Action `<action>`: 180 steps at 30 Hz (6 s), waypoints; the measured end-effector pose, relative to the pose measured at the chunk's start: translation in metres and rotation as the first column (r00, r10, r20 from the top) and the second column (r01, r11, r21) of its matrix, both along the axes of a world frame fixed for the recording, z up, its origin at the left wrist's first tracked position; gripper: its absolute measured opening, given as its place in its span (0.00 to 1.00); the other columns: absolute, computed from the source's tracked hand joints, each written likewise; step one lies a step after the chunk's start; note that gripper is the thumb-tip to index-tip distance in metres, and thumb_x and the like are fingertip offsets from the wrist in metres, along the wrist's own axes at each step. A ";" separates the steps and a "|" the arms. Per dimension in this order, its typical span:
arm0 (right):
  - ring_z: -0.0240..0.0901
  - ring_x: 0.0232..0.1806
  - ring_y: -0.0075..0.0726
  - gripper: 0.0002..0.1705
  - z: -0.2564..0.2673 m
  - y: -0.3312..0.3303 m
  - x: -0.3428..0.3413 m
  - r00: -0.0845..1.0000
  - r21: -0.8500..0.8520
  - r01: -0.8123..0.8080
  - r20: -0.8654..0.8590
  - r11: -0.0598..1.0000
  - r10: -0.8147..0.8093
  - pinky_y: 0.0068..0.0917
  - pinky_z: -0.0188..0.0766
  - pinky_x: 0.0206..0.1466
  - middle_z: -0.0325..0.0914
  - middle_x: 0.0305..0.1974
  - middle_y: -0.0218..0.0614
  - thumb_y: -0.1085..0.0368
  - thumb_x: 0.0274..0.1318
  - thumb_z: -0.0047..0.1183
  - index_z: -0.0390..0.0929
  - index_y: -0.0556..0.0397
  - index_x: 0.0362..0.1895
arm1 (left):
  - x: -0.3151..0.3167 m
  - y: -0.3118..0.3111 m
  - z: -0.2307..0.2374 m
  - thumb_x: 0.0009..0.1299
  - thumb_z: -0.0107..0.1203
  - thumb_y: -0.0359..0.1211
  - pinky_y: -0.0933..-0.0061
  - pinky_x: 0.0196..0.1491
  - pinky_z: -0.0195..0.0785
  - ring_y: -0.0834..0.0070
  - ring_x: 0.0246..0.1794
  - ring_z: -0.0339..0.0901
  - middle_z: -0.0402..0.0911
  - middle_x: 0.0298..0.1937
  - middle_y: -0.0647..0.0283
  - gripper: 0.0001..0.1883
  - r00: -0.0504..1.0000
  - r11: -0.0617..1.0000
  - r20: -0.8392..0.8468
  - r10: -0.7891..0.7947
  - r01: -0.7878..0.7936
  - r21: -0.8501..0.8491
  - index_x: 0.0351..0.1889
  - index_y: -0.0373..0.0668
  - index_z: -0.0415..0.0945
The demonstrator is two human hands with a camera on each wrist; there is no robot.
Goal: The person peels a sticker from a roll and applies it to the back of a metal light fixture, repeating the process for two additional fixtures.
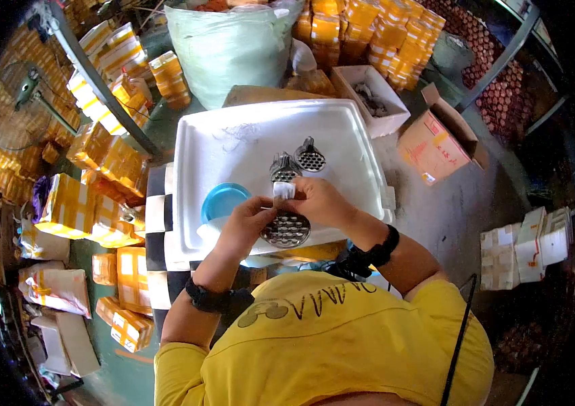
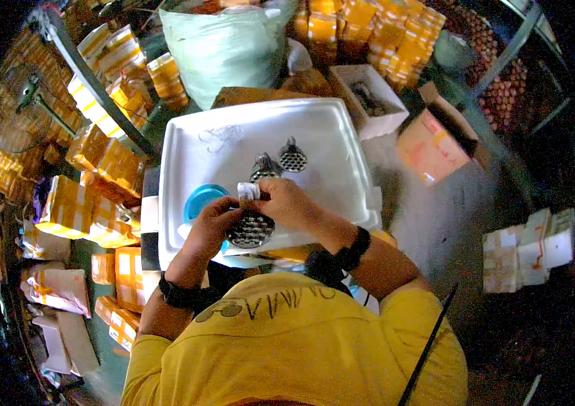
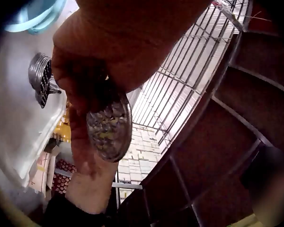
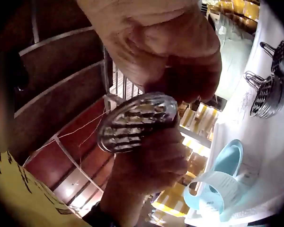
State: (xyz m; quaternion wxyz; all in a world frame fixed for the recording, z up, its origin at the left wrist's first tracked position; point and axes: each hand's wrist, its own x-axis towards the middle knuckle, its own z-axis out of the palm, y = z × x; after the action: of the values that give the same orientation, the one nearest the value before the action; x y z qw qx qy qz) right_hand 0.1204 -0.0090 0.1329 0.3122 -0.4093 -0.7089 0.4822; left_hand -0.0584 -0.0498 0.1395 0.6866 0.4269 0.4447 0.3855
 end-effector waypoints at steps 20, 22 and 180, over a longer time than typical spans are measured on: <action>0.68 0.30 0.19 0.06 -0.020 -0.030 0.035 0.978 -0.111 0.182 0.127 0.977 -0.168 0.19 0.67 0.34 0.74 0.28 0.31 0.69 0.52 0.50 0.73 0.59 0.34 | 0.030 0.021 -0.043 0.64 0.50 0.30 0.80 0.33 0.64 0.81 0.28 0.70 0.75 0.27 0.64 0.07 0.954 0.914 -0.271 -0.131 0.221 0.339 0.31 0.34 0.70; 0.69 0.31 0.20 0.07 -0.022 -0.032 0.035 0.982 -0.155 0.177 0.093 0.972 -0.164 0.20 0.67 0.35 0.75 0.29 0.32 0.69 0.51 0.50 0.73 0.59 0.35 | 0.031 0.021 -0.044 0.64 0.50 0.30 0.79 0.34 0.64 0.80 0.29 0.71 0.76 0.28 0.63 0.07 0.931 0.924 -0.323 -0.170 0.265 0.277 0.33 0.34 0.71; 0.64 0.33 0.20 0.07 -0.011 -0.064 0.138 0.591 -0.033 0.747 -0.423 0.664 -0.686 0.18 0.63 0.38 0.69 0.29 0.28 0.70 0.48 0.51 0.70 0.57 0.34 | 0.011 0.124 -0.091 0.59 0.53 0.36 0.78 0.15 0.62 0.77 0.12 0.69 0.74 0.20 0.59 0.15 0.807 0.991 -0.587 0.066 0.014 0.131 0.31 0.30 0.68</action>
State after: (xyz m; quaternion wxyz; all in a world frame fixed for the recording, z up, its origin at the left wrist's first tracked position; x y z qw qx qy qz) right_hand 0.2580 -0.0732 0.1216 0.6473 -0.5278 -0.4371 0.3337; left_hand -0.0474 0.0743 0.0485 0.4802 0.5625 0.6158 0.2714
